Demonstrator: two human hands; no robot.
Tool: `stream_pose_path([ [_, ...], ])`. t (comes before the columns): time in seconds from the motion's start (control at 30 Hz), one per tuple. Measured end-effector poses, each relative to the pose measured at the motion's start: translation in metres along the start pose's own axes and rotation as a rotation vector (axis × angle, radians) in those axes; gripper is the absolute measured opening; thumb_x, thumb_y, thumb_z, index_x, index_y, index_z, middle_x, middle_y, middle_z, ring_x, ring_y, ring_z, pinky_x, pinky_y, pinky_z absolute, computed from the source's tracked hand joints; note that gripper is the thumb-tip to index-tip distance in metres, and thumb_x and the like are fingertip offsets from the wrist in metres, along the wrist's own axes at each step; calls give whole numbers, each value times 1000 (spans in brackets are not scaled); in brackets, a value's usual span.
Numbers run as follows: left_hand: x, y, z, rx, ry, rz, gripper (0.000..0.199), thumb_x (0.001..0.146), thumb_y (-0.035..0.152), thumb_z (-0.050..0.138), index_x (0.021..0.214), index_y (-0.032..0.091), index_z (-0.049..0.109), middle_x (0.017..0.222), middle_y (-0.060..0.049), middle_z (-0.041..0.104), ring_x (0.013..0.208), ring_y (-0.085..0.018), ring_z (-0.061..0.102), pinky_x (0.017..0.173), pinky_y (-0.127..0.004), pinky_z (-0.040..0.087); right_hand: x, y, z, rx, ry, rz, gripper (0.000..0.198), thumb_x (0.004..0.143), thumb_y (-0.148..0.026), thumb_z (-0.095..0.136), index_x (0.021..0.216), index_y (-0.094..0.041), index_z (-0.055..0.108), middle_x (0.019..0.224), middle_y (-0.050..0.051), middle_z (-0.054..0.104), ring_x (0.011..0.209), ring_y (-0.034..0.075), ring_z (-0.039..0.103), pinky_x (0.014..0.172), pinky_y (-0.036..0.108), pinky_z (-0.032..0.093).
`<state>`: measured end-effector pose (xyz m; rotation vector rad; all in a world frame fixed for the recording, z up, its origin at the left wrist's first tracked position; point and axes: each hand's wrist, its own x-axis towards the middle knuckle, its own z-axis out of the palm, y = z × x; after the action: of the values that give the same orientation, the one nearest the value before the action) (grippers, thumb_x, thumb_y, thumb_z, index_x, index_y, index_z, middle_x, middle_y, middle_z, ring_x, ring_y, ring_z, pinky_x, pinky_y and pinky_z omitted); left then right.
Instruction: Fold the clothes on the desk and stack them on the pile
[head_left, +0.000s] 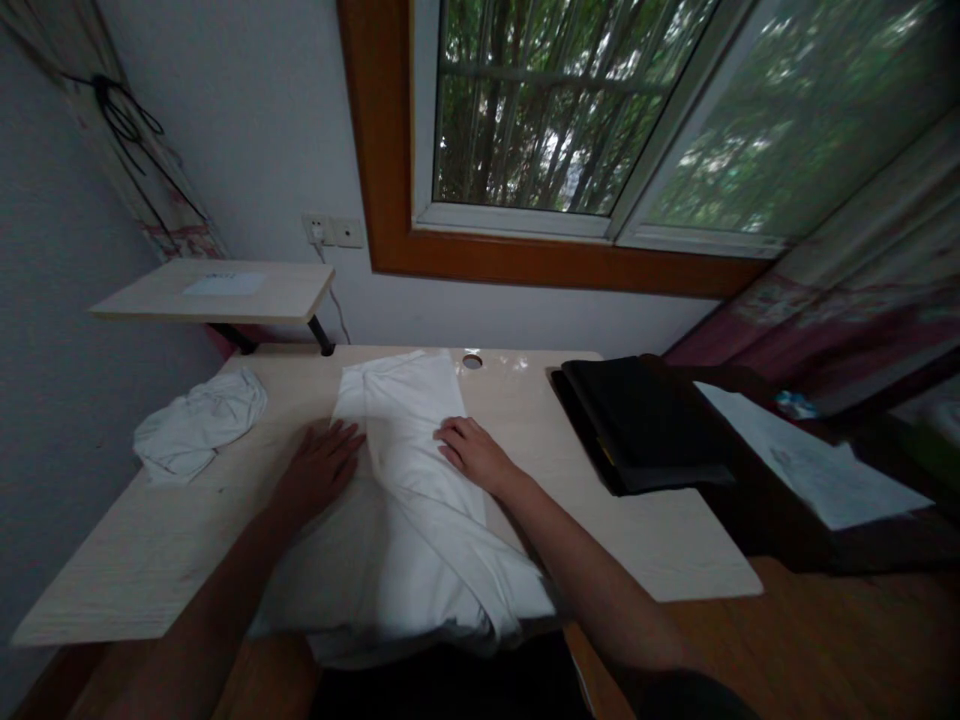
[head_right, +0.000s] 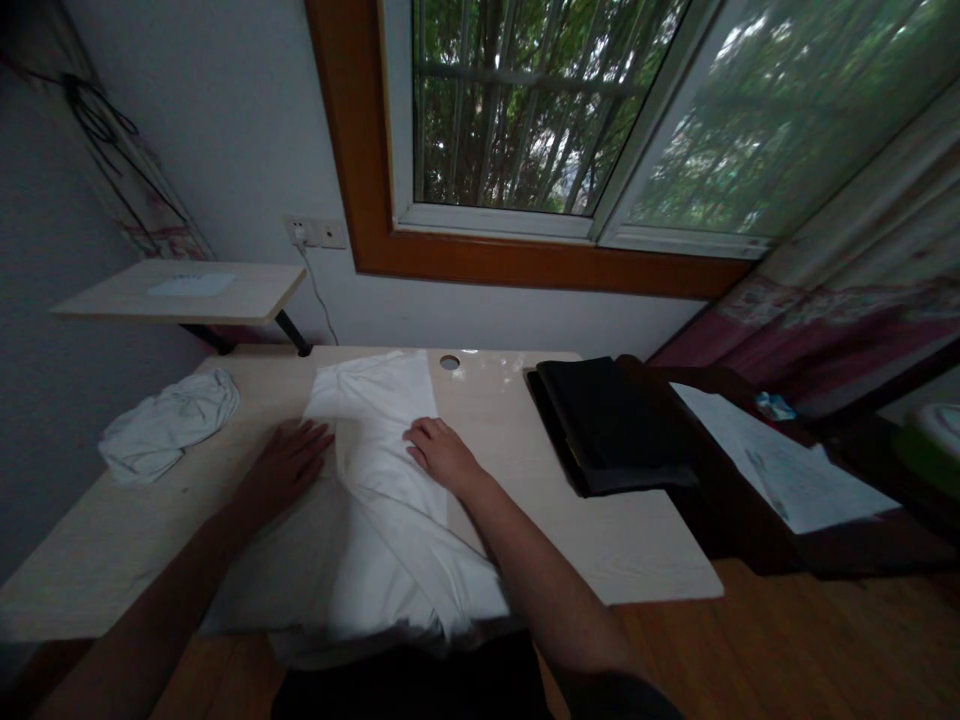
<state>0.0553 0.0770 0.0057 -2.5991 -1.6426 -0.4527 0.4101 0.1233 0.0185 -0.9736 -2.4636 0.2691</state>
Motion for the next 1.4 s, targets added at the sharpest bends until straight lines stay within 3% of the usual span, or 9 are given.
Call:
stream_pose_path([
  [0.27, 36, 61, 2, -45, -60, 91, 41, 100, 31, 49, 137, 26, 65, 153, -12, 55, 147, -32, 45, 124, -66, 20, -37, 25, -24, -82, 6, 83, 30, 106, -27, 49, 131, -25, 64, 128, 12, 62, 116, 25, 57, 102, 45, 50],
  [0.47, 65, 86, -1, -91, -78, 149, 40, 99, 27, 49, 136, 28, 64, 146, -10, 62, 144, -31, 48, 124, -69, 15, -68, 40, -37, -123, 14, 172, 34, 105, -24, 50, 136, -30, 63, 133, 11, 61, 121, 27, 54, 102, 47, 51],
  [0.67, 71, 95, 0, -203, 5, 95, 28, 97, 24, 48, 109, 21, 74, 120, -14, 72, 120, -28, 62, 112, -51, 44, -69, 43, -44, -106, 12, 196, 37, 103, -21, 51, 138, -27, 61, 129, 12, 62, 118, 27, 56, 103, 47, 50],
  [0.77, 64, 99, 3, -293, 24, -51, 23, 98, 30, 48, 98, 21, 69, 94, -10, 71, 95, -26, 66, 94, -44, 52, -55, 47, -45, -85, 13, 195, 36, 102, -18, 50, 135, -23, 64, 122, 12, 64, 114, 25, 59, 101, 43, 51],
  [0.83, 58, 104, 6, -388, -12, -156, 21, 97, 37, 52, 107, 22, 64, 85, -6, 68, 82, -22, 65, 80, -37, 53, -38, 51, -44, -69, 18, 199, 33, 102, -18, 50, 130, -22, 67, 116, 11, 66, 110, 24, 60, 100, 39, 51],
  [0.93, 51, 115, 10, -488, -69, -247, 42, 92, 43, 61, 127, 23, 54, 81, -1, 66, 71, -19, 63, 67, -31, 48, -1, 56, -39, -36, 34, 196, 30, 102, -19, 51, 125, -21, 70, 112, 10, 67, 105, 22, 62, 99, 35, 50],
  [1.07, 50, 129, 15, -521, -24, -255, 56, 84, 35, 68, 135, 25, 48, 79, 1, 62, 69, -17, 61, 70, -31, 48, 61, 58, -27, -25, 16, 178, 31, 100, -15, 52, 126, -19, 69, 117, 10, 65, 109, 21, 60, 102, 32, 47],
  [1.2, 50, 133, 21, -502, 13, -297, 59, 79, 25, 67, 135, 27, 49, 81, 0, 62, 71, -18, 61, 71, -32, 48, 112, 56, -14, -138, -51, 97, 41, 101, -13, 50, 138, -23, 63, 135, 12, 60, 123, 25, 51, 107, 40, 42],
  [1.4, 43, 131, 25, -613, 3, -381, 59, 78, 20, 61, 135, 28, 48, 84, 2, 59, 69, -16, 59, 68, -30, 46, 149, 58, 1, -222, -173, -3, 30, 104, -21, 49, 126, -27, 68, 146, 8, 57, 139, 30, 37, 110, 49, 39],
])
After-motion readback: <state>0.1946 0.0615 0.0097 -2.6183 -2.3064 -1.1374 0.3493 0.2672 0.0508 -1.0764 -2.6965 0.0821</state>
